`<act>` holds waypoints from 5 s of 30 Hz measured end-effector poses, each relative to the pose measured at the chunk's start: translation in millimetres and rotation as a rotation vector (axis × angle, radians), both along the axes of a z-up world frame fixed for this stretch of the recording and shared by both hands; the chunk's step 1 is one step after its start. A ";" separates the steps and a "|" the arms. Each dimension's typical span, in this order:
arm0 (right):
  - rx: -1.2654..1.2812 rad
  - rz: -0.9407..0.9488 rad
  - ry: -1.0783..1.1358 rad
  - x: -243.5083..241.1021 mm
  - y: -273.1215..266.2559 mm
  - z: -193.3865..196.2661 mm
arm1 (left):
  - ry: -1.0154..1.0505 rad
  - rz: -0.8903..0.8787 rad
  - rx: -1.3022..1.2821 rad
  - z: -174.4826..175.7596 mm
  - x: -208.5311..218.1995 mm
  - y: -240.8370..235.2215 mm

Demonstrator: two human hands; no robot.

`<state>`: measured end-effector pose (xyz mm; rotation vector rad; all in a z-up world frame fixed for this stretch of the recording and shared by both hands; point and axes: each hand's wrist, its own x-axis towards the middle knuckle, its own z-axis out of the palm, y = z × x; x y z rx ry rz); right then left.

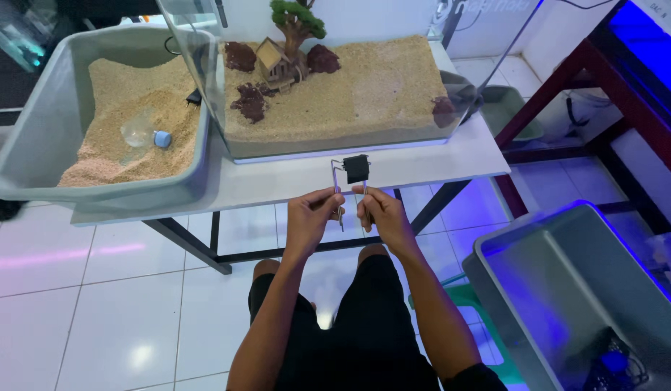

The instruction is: The person unplugs and detaches cords from an aquarium light fixture, sets the light aside, and then takes apart a small water pump by removing its attachments and filter cover by hand.

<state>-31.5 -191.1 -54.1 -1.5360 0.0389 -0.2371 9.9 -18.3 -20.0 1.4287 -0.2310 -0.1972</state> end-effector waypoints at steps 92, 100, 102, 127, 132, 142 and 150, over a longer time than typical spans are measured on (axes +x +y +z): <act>-0.640 -0.733 0.680 -398.9 -316.0 -132.6 | -0.370 -1.293 0.918 -236.4 -287.2 -531.9; -0.106 -0.911 0.112 -377.2 -294.8 -109.9 | -0.049 -1.167 0.097 -199.6 -277.7 -511.6; -0.021 -0.968 -0.094 -368.4 -287.1 -99.5 | 0.157 -1.157 -0.049 -190.4 -278.9 -507.5; 0.160 -0.363 -0.545 -164.7 -148.8 2.8 | -0.241 -0.672 -0.294 -10.1 -92.4 -237.2; 0.165 -0.197 -0.527 -115.4 -103.7 17.7 | -0.243 -0.514 -0.325 -0.6 -59.1 -175.0; 0.152 0.093 -0.441 -46.4 -14.9 30.3 | -0.313 -0.226 -0.254 17.0 -37.8 -54.2; 0.130 0.270 -0.366 -19.3 43.4 33.6 | -0.300 -0.037 -0.198 17.2 -34.1 11.4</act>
